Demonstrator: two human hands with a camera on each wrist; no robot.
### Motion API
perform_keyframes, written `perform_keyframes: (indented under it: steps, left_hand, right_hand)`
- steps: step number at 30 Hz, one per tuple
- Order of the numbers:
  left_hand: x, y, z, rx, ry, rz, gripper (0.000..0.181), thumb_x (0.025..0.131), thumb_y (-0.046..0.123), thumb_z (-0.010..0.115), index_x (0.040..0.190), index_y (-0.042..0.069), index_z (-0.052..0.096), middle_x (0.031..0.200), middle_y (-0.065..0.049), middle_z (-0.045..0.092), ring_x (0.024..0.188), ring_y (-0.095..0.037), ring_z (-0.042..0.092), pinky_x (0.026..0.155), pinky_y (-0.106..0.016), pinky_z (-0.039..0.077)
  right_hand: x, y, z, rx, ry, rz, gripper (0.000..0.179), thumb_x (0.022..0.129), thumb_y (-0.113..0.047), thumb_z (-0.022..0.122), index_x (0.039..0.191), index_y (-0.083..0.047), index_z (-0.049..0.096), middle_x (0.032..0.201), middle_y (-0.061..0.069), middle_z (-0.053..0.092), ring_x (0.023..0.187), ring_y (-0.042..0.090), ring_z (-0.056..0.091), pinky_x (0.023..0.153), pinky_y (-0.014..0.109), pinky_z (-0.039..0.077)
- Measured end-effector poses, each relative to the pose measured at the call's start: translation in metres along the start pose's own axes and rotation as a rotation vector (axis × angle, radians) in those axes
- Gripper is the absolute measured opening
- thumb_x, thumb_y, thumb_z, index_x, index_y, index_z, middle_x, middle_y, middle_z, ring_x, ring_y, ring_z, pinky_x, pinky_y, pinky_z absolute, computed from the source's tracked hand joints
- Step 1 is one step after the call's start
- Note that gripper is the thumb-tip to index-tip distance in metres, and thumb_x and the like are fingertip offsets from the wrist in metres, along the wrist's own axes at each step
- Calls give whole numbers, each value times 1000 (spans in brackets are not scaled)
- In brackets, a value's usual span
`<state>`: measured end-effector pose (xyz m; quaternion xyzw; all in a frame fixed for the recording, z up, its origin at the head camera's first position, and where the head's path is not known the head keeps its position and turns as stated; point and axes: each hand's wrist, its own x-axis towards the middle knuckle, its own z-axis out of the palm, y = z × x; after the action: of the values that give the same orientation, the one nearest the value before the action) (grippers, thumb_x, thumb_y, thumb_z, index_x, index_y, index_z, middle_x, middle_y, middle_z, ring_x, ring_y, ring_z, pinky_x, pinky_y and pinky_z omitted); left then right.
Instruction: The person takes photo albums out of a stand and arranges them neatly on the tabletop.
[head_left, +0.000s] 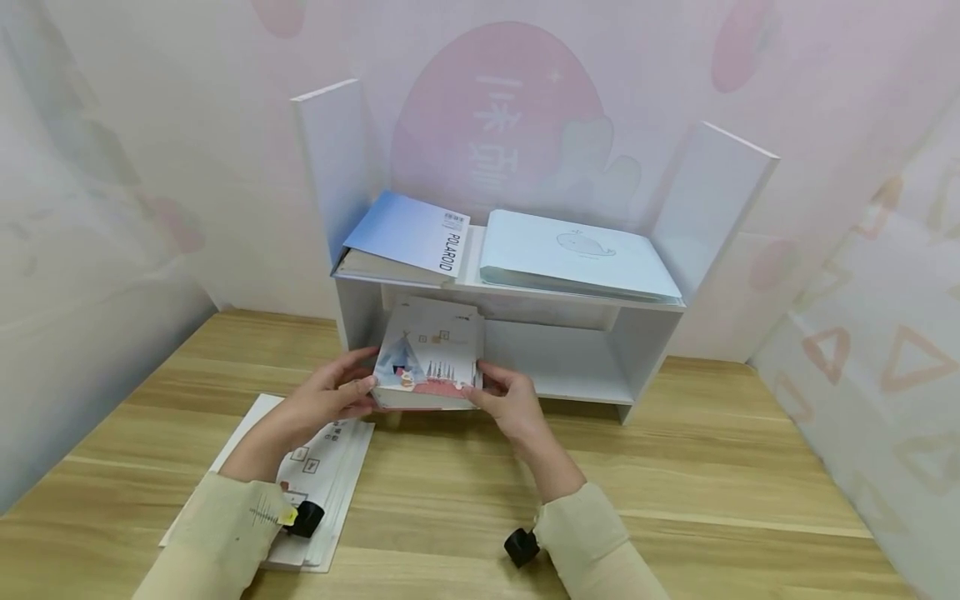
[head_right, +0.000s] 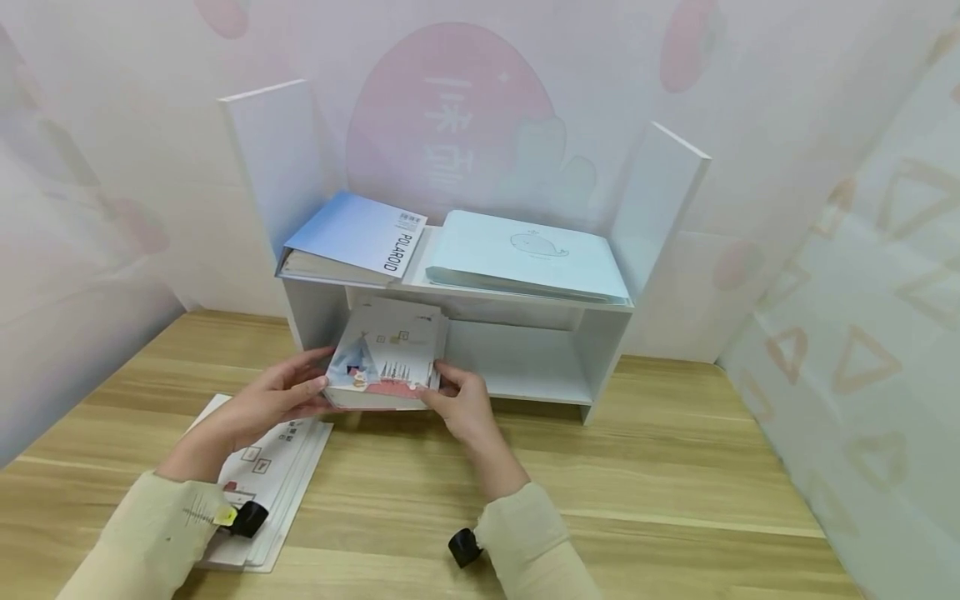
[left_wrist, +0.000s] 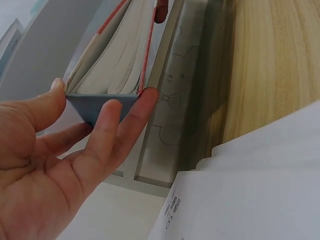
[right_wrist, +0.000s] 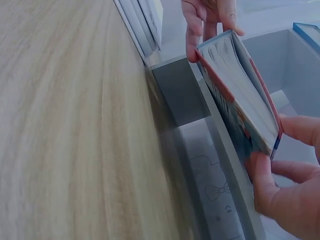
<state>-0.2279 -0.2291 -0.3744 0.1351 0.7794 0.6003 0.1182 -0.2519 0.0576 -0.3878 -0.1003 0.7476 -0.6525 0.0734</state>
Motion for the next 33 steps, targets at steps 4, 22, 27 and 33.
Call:
perform_keyframes:
  steps: [4,22,27,33]
  left_hand:
    - [0,-1,-1,-5,-10,0,70,106,21,49,160,5,7,150,-35,33,101,-16,65,89,-20,55]
    - [0,5,1,0,9,34,69,104,18,52,159,3,12,145,-38,37,95,-18,70,85,-22,57]
    - [-2,7,1,-8,12,32,70,103,19,54,159,6,14,147,-37,35,96,-19,69,86,-23,57]
    - [-4,6,-1,-10,-5,31,73,102,21,57,160,11,14,153,-35,30,106,-26,68,92,-30,56]
  right_hand:
    - [0,1,-2,5,-42,11,57,94,-5,65,146,4,44,143,23,50,107,20,56,86,24,52]
    - [4,-3,-11,117,-67,72,71,92,-1,67,152,4,31,111,11,53,88,14,50,69,18,47]
    - [2,-6,-14,185,-100,84,76,91,3,65,155,1,24,107,8,50,86,12,48,67,16,45]
    - [1,-8,-17,208,-151,75,82,92,4,64,158,-3,17,105,5,47,77,10,44,62,19,39]
